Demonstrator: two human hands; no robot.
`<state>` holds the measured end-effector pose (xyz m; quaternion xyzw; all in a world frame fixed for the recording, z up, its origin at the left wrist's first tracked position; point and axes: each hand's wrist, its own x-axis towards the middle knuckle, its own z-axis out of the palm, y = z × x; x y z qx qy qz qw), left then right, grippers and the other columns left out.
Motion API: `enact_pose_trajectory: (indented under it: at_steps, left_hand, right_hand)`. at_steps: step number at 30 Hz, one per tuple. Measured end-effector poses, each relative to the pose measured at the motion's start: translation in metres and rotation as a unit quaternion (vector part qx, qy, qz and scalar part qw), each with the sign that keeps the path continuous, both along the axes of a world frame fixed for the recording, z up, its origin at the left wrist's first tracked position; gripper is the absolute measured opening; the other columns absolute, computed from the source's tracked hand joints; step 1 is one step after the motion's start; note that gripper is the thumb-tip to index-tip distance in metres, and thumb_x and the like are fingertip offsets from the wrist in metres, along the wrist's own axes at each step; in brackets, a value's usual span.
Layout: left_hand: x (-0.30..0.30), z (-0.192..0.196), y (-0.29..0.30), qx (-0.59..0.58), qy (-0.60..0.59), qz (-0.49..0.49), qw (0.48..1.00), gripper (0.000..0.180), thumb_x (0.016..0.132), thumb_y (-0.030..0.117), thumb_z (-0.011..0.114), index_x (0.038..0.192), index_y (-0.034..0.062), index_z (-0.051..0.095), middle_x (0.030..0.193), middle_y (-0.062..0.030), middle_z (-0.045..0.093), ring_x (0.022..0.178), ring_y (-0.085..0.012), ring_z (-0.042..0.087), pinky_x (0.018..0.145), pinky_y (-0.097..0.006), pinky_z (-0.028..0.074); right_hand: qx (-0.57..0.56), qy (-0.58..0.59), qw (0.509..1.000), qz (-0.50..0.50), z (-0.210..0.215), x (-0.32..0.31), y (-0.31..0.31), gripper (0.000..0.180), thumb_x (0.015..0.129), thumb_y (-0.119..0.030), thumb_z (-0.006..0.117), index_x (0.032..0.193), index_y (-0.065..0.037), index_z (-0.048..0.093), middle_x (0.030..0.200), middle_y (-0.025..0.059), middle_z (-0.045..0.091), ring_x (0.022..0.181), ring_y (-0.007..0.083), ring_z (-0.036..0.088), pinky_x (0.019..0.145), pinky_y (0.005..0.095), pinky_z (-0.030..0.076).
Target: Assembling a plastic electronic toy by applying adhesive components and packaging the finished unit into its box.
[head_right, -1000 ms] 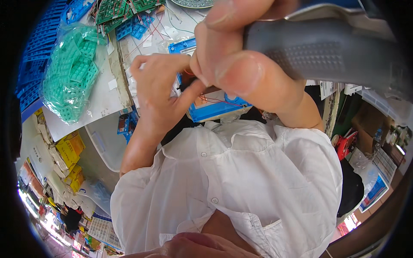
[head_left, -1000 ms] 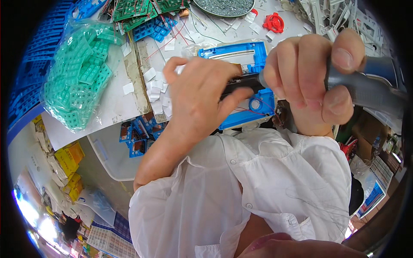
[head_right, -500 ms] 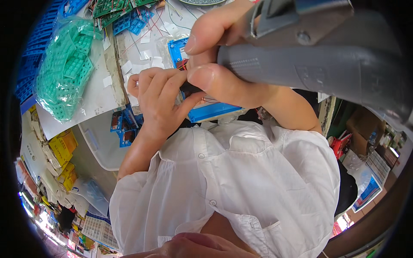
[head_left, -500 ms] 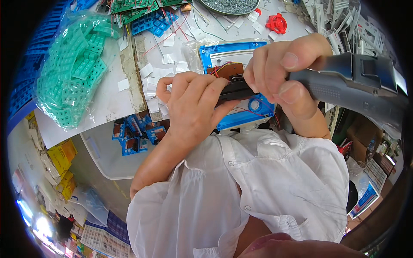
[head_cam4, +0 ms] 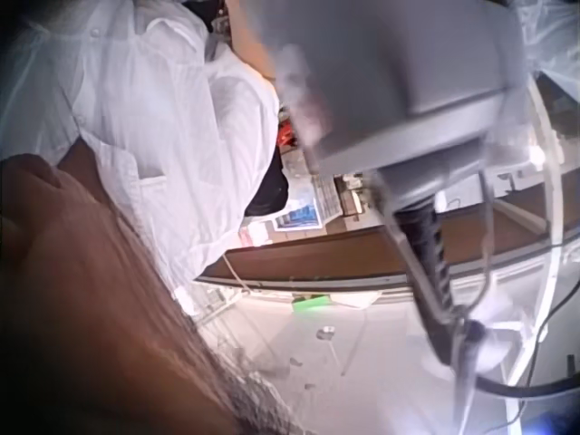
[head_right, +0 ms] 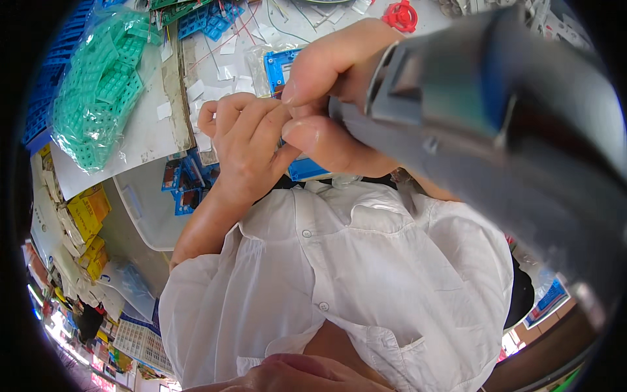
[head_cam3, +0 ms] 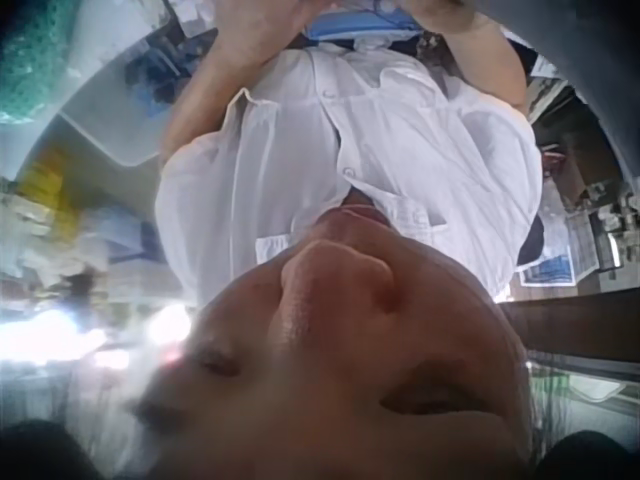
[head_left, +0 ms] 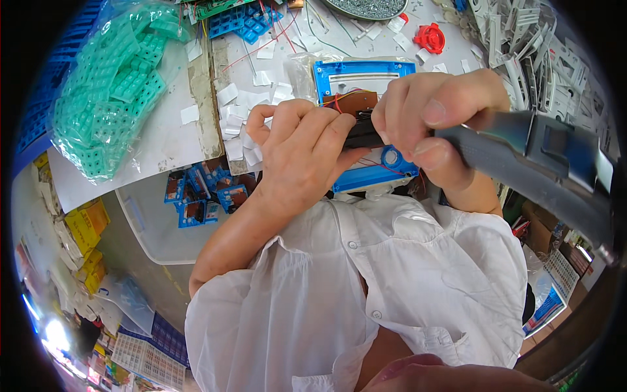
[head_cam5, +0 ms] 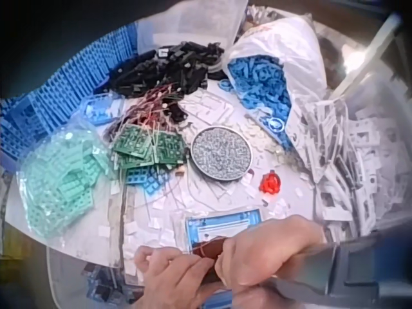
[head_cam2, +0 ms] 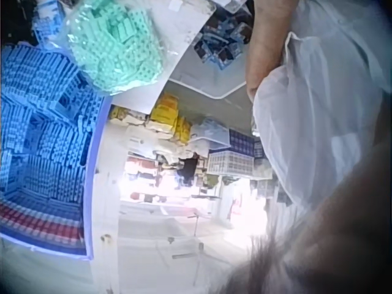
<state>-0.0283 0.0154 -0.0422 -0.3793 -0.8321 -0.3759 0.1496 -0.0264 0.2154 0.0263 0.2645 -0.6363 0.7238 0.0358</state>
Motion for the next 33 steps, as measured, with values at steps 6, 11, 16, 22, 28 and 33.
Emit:
enact_pose_trajectory:
  at_steps: [6, 11, 16, 22, 28, 33]
  left_hand:
    - [0.001, -0.012, -0.001, 0.021, 0.023, 0.001, 1.0, 0.046, 0.067, 0.036, 0.084, 0.103, 0.0103, 0.07, 0.099, 0.0009, 0.065, 0.095, -0.0201, 0.057, 0.089, -0.046, 0.03]
    - [0.002, -0.018, 0.0, 0.025, 0.033, -0.007, 0.999, 0.045, 0.071, 0.037, 0.081, 0.104, 0.0087, 0.069, 0.101, -0.0007, 0.064, 0.095, -0.021, 0.056, 0.089, -0.046, 0.03]
    - [0.001, -0.015, -0.001, 0.014, 0.002, -0.023, 1.0, 0.044, 0.072, 0.038, 0.081, 0.105, 0.0117, 0.069, 0.105, 0.0008, 0.065, 0.101, -0.0204, 0.057, 0.092, -0.048, 0.029]
    - [-0.011, -0.008, 0.0, -0.023, 0.014, -0.038, 0.999, 0.043, 0.075, 0.037, 0.084, 0.108, 0.0132, 0.07, 0.112, 0.003, 0.07, 0.109, -0.0224, 0.058, 0.097, -0.046, 0.028]
    - [-0.022, -0.002, 0.008, 0.017, -0.087, -0.017, 0.996, 0.037, 0.082, 0.032, 0.082, 0.109, 0.0093, 0.07, 0.104, -0.0048, 0.068, 0.105, -0.0228, 0.059, 0.101, -0.046, 0.028]
    - [-0.029, -0.004, 0.018, 0.102, -0.256, 0.009, 0.961, 0.035, 0.088, 0.033, 0.078, 0.107, 0.006, 0.069, 0.101, -0.0065, 0.067, 0.101, -0.0236, 0.061, 0.101, -0.044, 0.03]
  right_hand:
    - [0.091, 0.008, 0.996, -0.02, 0.006, 0.004, -0.001, 0.024, 0.097, -0.006, 0.068, 0.113, -0.009, 0.049, 0.074, 0.0051, 0.056, 0.061, 0.0158, 0.053, 0.058, 0.0337, 0.048]
    - [0.128, 0.034, 0.991, -0.028, 0.005, 0.004, -0.011, 0.026, 0.097, -0.008, 0.069, 0.114, -0.007, 0.049, 0.073, 0.0053, 0.055, 0.06, 0.0154, 0.051, 0.057, 0.0338, 0.047]
    - [0.109, -0.025, 0.993, -0.026, 0.008, 0.0, -0.005, 0.039, 0.094, -0.017, 0.076, 0.12, -0.003, 0.051, 0.062, 0.002, 0.052, 0.058, 0.0149, 0.051, 0.053, 0.0322, 0.046]
    - [-0.05, 0.03, 0.99, -0.129, 0.023, -0.002, 0.025, 0.074, 0.091, -0.026, 0.08, 0.145, -0.001, 0.037, 0.09, 0.0095, 0.062, 0.086, 0.0226, 0.061, 0.069, 0.0362, 0.052]
    - [0.291, 0.198, 0.842, -0.41, 0.034, 0.027, 0.041, 0.073, 0.077, -0.015, 0.084, 0.14, -0.007, 0.049, 0.125, 0.0148, 0.059, 0.12, 0.034, 0.056, 0.092, 0.0457, 0.052]
    - [0.497, 0.172, 0.822, -0.22, -0.016, 0.026, 0.04, 0.07, 0.064, -0.002, 0.084, 0.129, -0.017, 0.065, 0.133, 0.011, 0.06, 0.12, 0.0374, 0.057, 0.093, 0.0462, 0.054]
